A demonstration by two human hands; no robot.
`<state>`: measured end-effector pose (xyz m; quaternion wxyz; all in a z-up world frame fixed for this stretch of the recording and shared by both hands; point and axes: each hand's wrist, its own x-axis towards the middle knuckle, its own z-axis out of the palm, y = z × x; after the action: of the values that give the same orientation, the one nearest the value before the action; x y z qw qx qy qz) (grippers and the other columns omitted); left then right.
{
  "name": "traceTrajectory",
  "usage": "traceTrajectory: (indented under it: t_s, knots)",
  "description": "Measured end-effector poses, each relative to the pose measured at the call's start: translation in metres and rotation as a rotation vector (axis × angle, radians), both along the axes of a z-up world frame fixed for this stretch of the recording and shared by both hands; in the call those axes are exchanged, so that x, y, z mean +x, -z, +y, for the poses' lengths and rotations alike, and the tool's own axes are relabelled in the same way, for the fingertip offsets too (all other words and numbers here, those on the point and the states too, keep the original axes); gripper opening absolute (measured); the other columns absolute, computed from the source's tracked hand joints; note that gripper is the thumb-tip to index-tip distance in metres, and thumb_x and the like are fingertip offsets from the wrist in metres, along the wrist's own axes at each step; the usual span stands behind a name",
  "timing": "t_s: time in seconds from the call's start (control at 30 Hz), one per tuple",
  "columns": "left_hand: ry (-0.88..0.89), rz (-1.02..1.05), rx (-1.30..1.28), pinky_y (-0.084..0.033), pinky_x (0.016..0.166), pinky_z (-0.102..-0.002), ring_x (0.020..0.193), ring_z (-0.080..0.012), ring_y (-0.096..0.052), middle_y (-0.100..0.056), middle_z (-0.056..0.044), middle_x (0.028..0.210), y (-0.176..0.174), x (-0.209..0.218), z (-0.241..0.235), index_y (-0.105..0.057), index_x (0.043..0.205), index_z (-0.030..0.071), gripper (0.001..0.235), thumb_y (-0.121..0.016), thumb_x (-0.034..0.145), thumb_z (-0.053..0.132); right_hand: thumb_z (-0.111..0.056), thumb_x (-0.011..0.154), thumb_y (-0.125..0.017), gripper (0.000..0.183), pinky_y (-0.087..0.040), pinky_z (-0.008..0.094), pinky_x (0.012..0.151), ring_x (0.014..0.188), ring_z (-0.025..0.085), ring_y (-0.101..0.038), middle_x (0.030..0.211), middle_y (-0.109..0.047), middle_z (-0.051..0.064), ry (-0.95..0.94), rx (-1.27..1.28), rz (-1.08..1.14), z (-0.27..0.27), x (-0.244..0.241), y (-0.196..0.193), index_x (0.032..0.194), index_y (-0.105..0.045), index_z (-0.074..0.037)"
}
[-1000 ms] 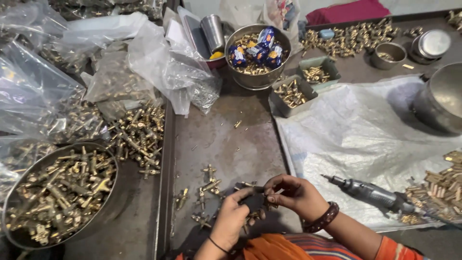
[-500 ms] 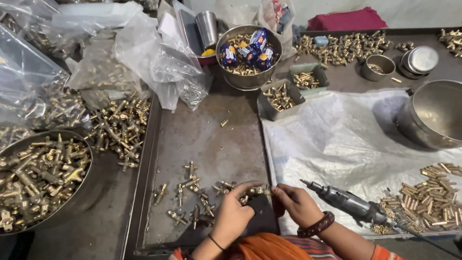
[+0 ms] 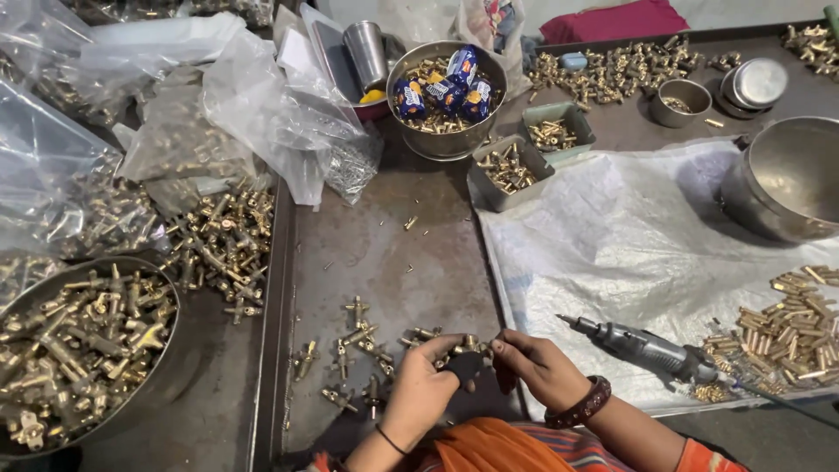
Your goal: Finishing and cleaning small brass metal components using a handheld rotary tool at a grinding station.
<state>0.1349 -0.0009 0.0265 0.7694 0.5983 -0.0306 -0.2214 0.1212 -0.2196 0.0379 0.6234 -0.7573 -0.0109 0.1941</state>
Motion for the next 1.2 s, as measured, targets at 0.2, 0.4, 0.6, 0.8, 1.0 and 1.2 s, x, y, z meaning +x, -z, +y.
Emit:
traceTrajectory:
  t_s: [0.2,0.4,0.6,0.8,1.0,1.2]
  knots:
    - [0.059,-0.008,0.147,-0.052,0.059,-0.024,0.066,-0.0081,-0.063,-0.072,-0.002,0.092,-0.039,-0.002,0.028,-0.065,0.133,0.006,0.045,-0.063,0.089,-0.002,-0.031,0.103,-0.050,0.039,-0.051,0.030,0.055,0.057,0.014,-0.059,0.063,-0.063,0.006,0.178,0.164,0.102,0.028,-0.003,0.027,0.091,-0.067,0.002]
    - [0.112,-0.029,0.130,-0.055,0.060,-0.024,0.065,-0.0092,-0.067,-0.073,-0.003,0.086,0.010,0.003,0.052,-0.068,0.124,0.000,0.039,-0.056,0.087,-0.002,-0.030,0.105,-0.050,0.041,-0.048,0.030,0.052,0.053,0.012,-0.055,0.061,-0.058,0.003,0.196,0.060,-0.005,0.053,-0.005,0.033,0.082,-0.064,0.001]
    - [0.107,0.235,-0.011,-0.040,0.044,-0.022,0.054,-0.0120,-0.064,-0.068,-0.004,0.069,-0.012,0.020,0.065,-0.072,0.102,0.000,0.027,-0.060,0.100,0.024,-0.025,0.103,-0.054,0.029,-0.050,0.035,0.056,0.057,0.023,-0.061,0.065,-0.059,0.008,0.063,-0.325,-0.397,0.073,0.008,-0.010,0.084,-0.062,-0.005]
    - [0.040,0.426,-0.107,-0.041,0.042,-0.024,0.052,-0.0157,-0.066,-0.071,-0.008,0.069,-0.022,0.036,0.075,-0.075,0.097,0.001,0.034,-0.063,0.098,0.033,-0.019,0.090,-0.070,0.014,-0.051,0.043,0.058,0.069,0.035,-0.065,0.079,-0.062,0.012,-0.012,-0.597,-0.821,0.079,0.029,-0.026,0.088,-0.061,-0.008]
    - [0.007,0.413,-0.144,-0.042,0.042,-0.024,0.055,-0.0157,-0.067,-0.073,-0.008,0.074,0.002,0.041,0.074,-0.075,0.099,-0.001,0.027,-0.064,0.096,0.024,-0.018,0.088,-0.070,0.013,-0.051,0.042,0.056,0.066,0.034,-0.064,0.081,-0.063,0.012,-0.119,-0.584,-0.885,0.078,0.037,-0.032,0.089,-0.062,-0.008]
    - [-0.049,0.269,-0.172,-0.046,0.052,-0.022,0.065,-0.0110,-0.068,-0.076,-0.006,0.083,0.007,0.038,0.068,-0.074,0.109,-0.005,0.023,-0.063,0.093,0.009,-0.020,0.100,-0.061,0.021,-0.050,0.038,0.056,0.062,0.028,-0.062,0.070,-0.061,0.012,-0.040,-0.321,-0.574,0.069,0.044,-0.007,0.086,-0.064,-0.004]
